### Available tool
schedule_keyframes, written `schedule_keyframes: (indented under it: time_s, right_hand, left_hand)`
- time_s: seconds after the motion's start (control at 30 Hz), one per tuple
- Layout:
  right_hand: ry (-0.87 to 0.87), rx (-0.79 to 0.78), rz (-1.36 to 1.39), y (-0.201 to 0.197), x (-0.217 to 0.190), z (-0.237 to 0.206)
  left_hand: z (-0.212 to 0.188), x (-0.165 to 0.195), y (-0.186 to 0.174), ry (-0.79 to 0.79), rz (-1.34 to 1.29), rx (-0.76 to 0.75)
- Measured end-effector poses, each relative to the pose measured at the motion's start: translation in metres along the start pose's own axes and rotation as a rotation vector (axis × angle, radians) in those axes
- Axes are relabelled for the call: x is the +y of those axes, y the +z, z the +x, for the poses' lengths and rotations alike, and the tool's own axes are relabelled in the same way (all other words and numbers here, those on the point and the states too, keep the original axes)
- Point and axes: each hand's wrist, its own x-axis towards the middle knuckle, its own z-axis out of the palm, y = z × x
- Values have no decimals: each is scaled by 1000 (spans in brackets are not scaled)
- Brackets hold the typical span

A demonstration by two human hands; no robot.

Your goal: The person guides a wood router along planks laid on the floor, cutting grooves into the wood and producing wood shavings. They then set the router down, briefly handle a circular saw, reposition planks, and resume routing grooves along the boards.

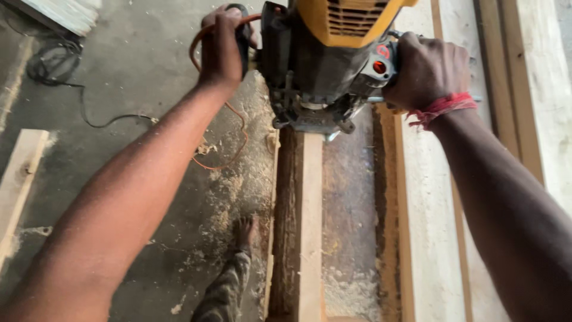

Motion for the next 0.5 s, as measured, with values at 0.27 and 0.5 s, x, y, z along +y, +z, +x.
schedule_keyframes:
  time_s: [0.27, 0.5]
  right_hand:
    - [6, 39, -15, -5, 8, -36]
    - [6, 43, -15, 2, 27, -63]
  left_hand:
    - [-28, 3, 22, -1, 48, 4]
    - [-44, -11, 43, 16, 90, -4]
